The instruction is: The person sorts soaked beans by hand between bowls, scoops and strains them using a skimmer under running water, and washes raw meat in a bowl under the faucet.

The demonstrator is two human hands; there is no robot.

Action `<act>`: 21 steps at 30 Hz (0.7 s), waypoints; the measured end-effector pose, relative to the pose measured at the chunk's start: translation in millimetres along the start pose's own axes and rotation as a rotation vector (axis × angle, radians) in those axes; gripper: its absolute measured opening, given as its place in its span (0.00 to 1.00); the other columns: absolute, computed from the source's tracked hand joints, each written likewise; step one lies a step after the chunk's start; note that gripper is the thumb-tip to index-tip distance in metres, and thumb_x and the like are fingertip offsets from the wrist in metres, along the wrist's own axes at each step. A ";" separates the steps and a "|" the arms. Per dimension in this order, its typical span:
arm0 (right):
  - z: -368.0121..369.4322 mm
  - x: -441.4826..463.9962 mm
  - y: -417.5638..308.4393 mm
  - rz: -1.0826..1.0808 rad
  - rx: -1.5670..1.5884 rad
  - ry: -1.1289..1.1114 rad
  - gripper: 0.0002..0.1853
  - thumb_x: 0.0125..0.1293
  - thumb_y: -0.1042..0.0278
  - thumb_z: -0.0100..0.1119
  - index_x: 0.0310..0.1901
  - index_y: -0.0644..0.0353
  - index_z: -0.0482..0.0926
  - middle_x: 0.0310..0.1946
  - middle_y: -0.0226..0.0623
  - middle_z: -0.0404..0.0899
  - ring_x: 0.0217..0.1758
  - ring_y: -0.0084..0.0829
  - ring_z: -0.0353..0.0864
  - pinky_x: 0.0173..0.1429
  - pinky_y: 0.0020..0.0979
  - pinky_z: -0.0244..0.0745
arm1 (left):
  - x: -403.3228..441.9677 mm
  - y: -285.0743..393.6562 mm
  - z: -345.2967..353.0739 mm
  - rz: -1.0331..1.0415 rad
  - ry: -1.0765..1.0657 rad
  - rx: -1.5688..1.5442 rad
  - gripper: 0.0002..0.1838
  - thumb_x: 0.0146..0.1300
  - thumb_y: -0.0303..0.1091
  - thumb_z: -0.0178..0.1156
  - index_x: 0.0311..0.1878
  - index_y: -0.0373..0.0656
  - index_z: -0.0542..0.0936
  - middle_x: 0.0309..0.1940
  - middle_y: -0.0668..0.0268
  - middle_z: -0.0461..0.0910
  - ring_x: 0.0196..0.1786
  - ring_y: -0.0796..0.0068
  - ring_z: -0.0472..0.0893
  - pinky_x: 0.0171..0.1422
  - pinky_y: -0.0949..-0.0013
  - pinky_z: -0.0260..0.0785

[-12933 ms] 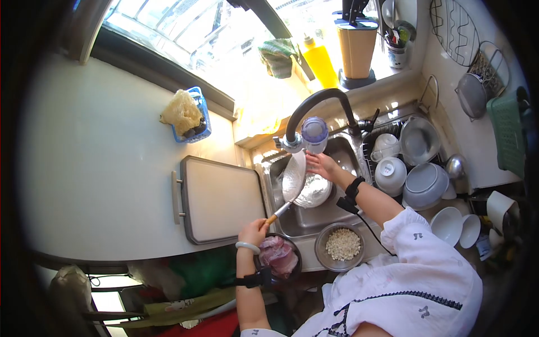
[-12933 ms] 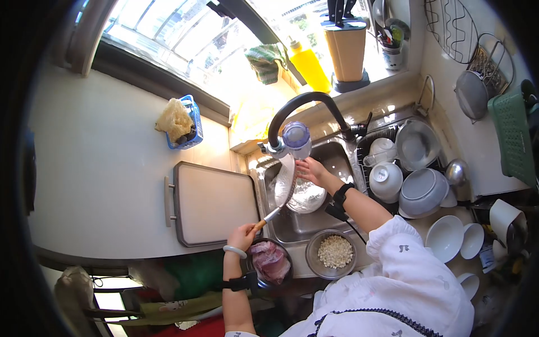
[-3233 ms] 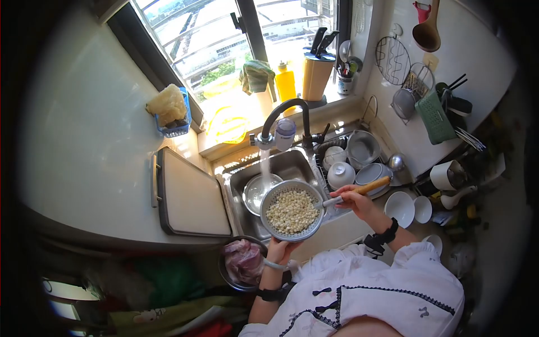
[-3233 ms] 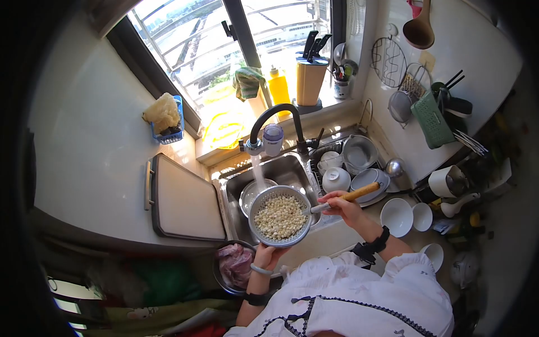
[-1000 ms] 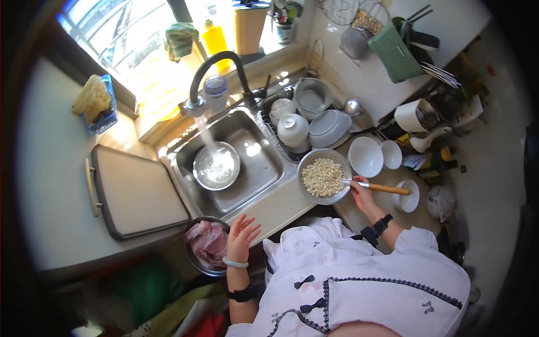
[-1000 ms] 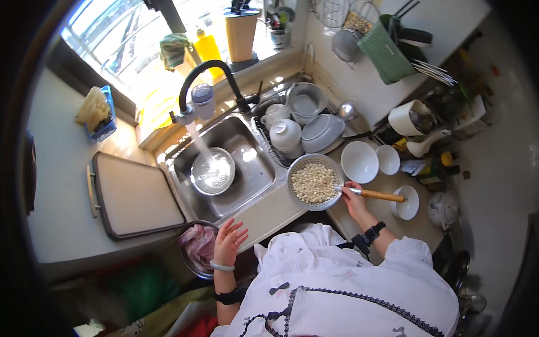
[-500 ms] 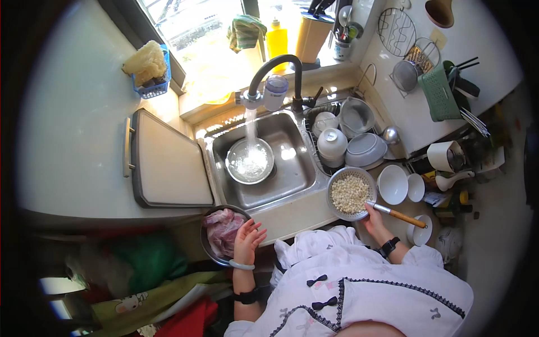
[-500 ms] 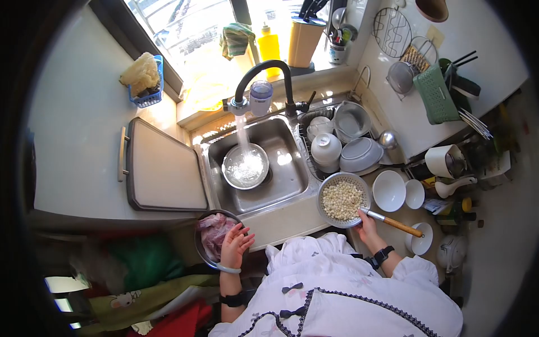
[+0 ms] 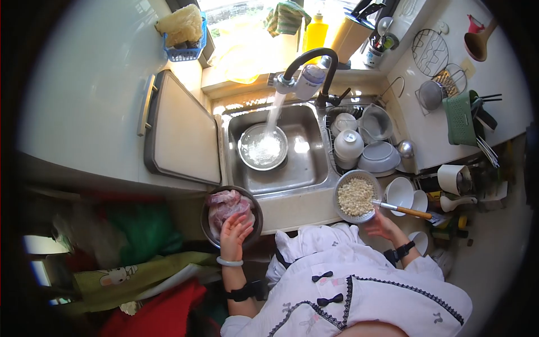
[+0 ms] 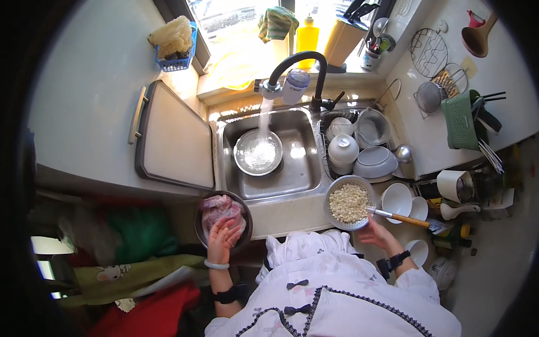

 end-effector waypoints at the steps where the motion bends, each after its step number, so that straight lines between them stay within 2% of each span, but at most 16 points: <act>1: -5.1 -14.1 -5.2 0.154 -0.268 -0.070 0.26 0.64 0.49 0.50 0.53 0.63 0.69 0.47 0.38 0.75 0.46 0.32 0.78 0.47 0.34 0.75 | -4.4 3.4 -5.9 0.040 0.022 0.005 0.20 0.62 0.25 0.49 0.59 0.38 0.63 0.52 0.54 0.69 0.49 0.61 0.76 0.51 0.64 0.73; 2: -6.6 -28.0 -12.4 0.165 -0.284 -0.068 0.26 0.64 0.49 0.50 0.53 0.63 0.69 0.47 0.38 0.75 0.46 0.32 0.78 0.47 0.34 0.75 | -7.2 5.2 -13.9 0.079 0.054 0.011 0.21 0.62 0.25 0.49 0.59 0.37 0.62 0.52 0.55 0.69 0.49 0.62 0.76 0.50 0.65 0.74; 4: 13.5 -67.9 -41.6 0.014 -0.801 -0.170 0.22 0.65 0.51 0.49 0.50 0.63 0.73 0.40 0.37 0.78 0.38 0.28 0.80 0.39 0.29 0.77 | -14.5 10.1 -28.5 0.152 0.114 0.008 0.21 0.62 0.25 0.49 0.59 0.37 0.62 0.52 0.54 0.69 0.48 0.63 0.76 0.50 0.66 0.74; 5: 28.4 -82.7 -53.9 -0.050 -0.789 -0.153 0.18 0.67 0.57 0.47 0.45 0.63 0.77 0.38 0.35 0.79 0.38 0.25 0.80 0.39 0.25 0.76 | -18.7 13.3 -33.3 0.167 0.162 -0.005 0.22 0.62 0.24 0.49 0.60 0.36 0.61 0.51 0.54 0.69 0.47 0.64 0.76 0.50 0.68 0.73; 6: 40.7 -88.3 -61.8 -0.036 -0.798 -0.173 0.18 0.67 0.57 0.47 0.45 0.63 0.77 0.38 0.35 0.79 0.38 0.25 0.80 0.39 0.25 0.76 | -23.7 12.6 -42.5 0.166 0.188 0.000 0.22 0.62 0.24 0.49 0.60 0.36 0.61 0.51 0.54 0.69 0.47 0.64 0.76 0.50 0.68 0.73; 8: 65.0 -92.8 -78.4 -0.251 -0.775 -0.287 0.17 0.67 0.56 0.46 0.47 0.61 0.77 0.39 0.32 0.78 0.37 0.22 0.79 0.37 0.24 0.75 | -24.0 3.3 -66.8 0.300 0.427 0.135 0.23 0.62 0.24 0.50 0.60 0.36 0.61 0.51 0.54 0.69 0.47 0.65 0.77 0.48 0.70 0.72; 9: 81.8 -94.3 -84.0 -0.312 -0.764 -0.335 0.16 0.68 0.59 0.45 0.46 0.60 0.77 0.39 0.31 0.78 0.37 0.20 0.78 0.35 0.22 0.73 | -22.8 -6.2 -85.4 0.389 0.528 0.322 0.23 0.61 0.25 0.52 0.60 0.36 0.61 0.50 0.55 0.70 0.43 0.69 0.77 0.45 0.72 0.71; 10: 101.4 -96.3 -89.2 -0.306 -0.766 -0.342 0.16 0.68 0.59 0.45 0.46 0.60 0.77 0.39 0.31 0.78 0.37 0.20 0.78 0.35 0.22 0.73 | -23.6 -11.4 -95.6 0.386 0.536 0.325 0.23 0.61 0.25 0.52 0.60 0.36 0.61 0.50 0.55 0.70 0.43 0.69 0.77 0.45 0.72 0.71; 12: 136.7 -99.0 -97.5 -0.345 -0.711 -0.469 0.15 0.68 0.61 0.45 0.48 0.59 0.76 0.39 0.31 0.78 0.37 0.20 0.77 0.36 0.22 0.74 | -24.7 -20.5 -113.2 0.326 0.746 0.903 0.23 0.62 0.28 0.54 0.60 0.37 0.63 0.48 0.57 0.72 0.40 0.71 0.77 0.43 0.73 0.70; 13: 145.9 -95.5 -98.2 -0.340 -0.705 -0.475 0.15 0.68 0.61 0.45 0.48 0.59 0.76 0.39 0.31 0.78 0.37 0.20 0.77 0.36 0.22 0.74 | -14.9 -36.8 -139.3 0.206 0.730 0.913 0.22 0.60 0.30 0.57 0.57 0.38 0.65 0.44 0.61 0.74 0.37 0.73 0.77 0.40 0.72 0.71; 14: 154.2 -91.3 -97.6 -0.352 -0.703 -0.517 0.14 0.68 0.62 0.46 0.49 0.59 0.75 0.39 0.31 0.78 0.37 0.20 0.77 0.36 0.22 0.74 | -3.9 -49.1 -160.5 0.008 0.599 0.572 0.19 0.58 0.30 0.59 0.51 0.39 0.68 0.38 0.64 0.75 0.36 0.73 0.77 0.36 0.70 0.73; 16: 159.5 -86.8 -97.6 -0.359 -0.691 -0.561 0.14 0.68 0.63 0.46 0.50 0.59 0.74 0.39 0.32 0.77 0.38 0.20 0.77 0.36 0.22 0.75 | 0.3 -44.7 -131.4 -0.014 0.593 0.072 0.14 0.56 0.26 0.59 0.44 0.42 0.69 0.32 0.66 0.75 0.31 0.74 0.77 0.26 0.70 0.73; 17: 158.9 -86.5 -99.1 -0.340 -0.696 -0.563 0.14 0.68 0.64 0.47 0.51 0.58 0.74 0.39 0.32 0.77 0.38 0.20 0.77 0.37 0.22 0.75 | 1.6 -51.3 -132.6 -0.016 0.594 0.080 0.14 0.56 0.26 0.59 0.44 0.42 0.69 0.32 0.66 0.75 0.31 0.74 0.77 0.26 0.70 0.73; 19: 154.9 -85.7 -102.5 -0.330 -0.691 -0.556 0.15 0.68 0.64 0.46 0.52 0.58 0.73 0.39 0.33 0.76 0.38 0.21 0.77 0.37 0.23 0.76 | 10.9 -57.6 -134.9 0.089 0.527 0.134 0.11 0.53 0.22 0.57 0.39 0.43 0.68 0.28 0.67 0.74 0.26 0.74 0.77 0.18 0.73 0.70; 20: 151.1 -85.2 -103.9 -0.332 -0.674 -0.559 0.15 0.68 0.64 0.46 0.52 0.58 0.73 0.39 0.33 0.76 0.38 0.21 0.77 0.37 0.23 0.76 | 12.1 -59.9 -130.1 0.121 0.561 0.096 0.12 0.50 0.18 0.55 0.36 0.44 0.68 0.26 0.68 0.74 0.20 0.75 0.74 0.12 0.76 0.63; 21: 146.1 -84.6 -105.8 -0.336 -0.643 -0.541 0.14 0.68 0.64 0.46 0.52 0.58 0.73 0.40 0.33 0.76 0.38 0.21 0.77 0.36 0.23 0.77 | 9.0 -57.0 -124.6 0.139 0.508 0.054 0.12 0.48 0.17 0.55 0.35 0.45 0.68 0.25 0.68 0.73 0.19 0.76 0.73 0.11 0.77 0.62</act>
Point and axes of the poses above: each hand's wrist, its own x-axis towards the middle knuckle, its own z-axis out of the palm, y = z × x, the point moved 1 cm from there along x, towards the middle knuckle
